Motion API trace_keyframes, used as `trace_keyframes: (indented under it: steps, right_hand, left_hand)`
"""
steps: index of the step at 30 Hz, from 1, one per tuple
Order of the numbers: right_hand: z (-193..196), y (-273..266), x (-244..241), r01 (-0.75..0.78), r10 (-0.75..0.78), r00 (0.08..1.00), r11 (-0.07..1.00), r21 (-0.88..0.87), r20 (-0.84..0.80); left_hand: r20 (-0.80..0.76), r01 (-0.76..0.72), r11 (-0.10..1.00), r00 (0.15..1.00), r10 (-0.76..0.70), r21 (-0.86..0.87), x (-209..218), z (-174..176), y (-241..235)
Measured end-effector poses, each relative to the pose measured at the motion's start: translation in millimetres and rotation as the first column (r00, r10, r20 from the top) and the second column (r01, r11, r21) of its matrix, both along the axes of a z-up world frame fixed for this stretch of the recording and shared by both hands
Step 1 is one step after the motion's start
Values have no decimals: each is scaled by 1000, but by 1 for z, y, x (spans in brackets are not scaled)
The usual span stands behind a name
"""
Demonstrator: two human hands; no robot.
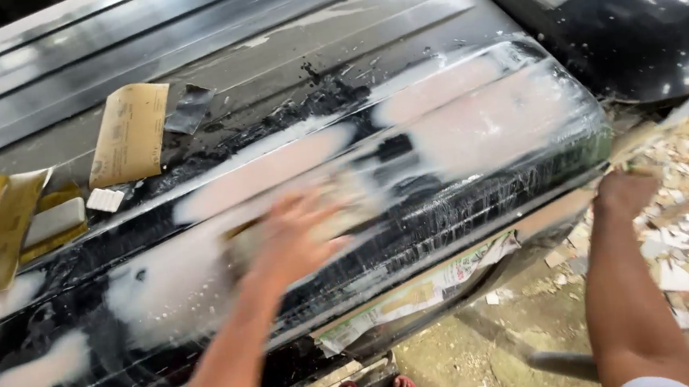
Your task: The person scrubs the hood of a black car using a sponge and a sanding block, applying a white cleaning substance. They repeatedly dip the sponge into a bucket of water and continue scrubbing different sections of the hood.
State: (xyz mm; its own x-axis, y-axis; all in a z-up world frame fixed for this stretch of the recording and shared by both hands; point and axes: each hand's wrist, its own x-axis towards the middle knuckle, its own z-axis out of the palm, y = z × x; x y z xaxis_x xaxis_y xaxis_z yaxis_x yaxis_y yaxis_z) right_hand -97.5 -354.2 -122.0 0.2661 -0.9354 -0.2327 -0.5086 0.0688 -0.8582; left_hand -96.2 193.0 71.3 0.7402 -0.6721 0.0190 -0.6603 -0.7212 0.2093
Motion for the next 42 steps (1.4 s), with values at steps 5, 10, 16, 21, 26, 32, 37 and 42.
trace_keyframes:
  steps: [5,10,16,21,26,32,37,42]
  right_hand:
    - [86,-1,-2,-545,587,636,802,-247,501]
    - [176,189,59,-911,737,360,410,45,571]
    - [195,345,91,-879,853,419,467,-95,313]
    - [190,318,103,-859,879,453,475,-192,148]
    - [175,303,122,-878,908,419,407,-252,8]
    - [164,404,105,-900,947,284,317,-299,151]
    - [127,201,76,-649,823,532,548,-528,200]
    - [6,49,-16,-220,215,975,889,-402,-58]
  left_hand:
    - [95,-472,876,881,464,96,-42,-40,180]
    - [283,-245,961,919,273,-129,5,-56,58]
    - [170,-56,987,982,82,-150,46,-42,-58]
    - [120,-149,987,980,156,-65,4,-29,67]
    - [180,-301,951,942,284,71,-3,-15,84]
    - [-207,-180,976,957,203,126,92,-107,-91]
    - [-119,-155,986,982,147,-63,9,-2,17]
    - [-19,-420,893,903,428,162,-10,-1,56]
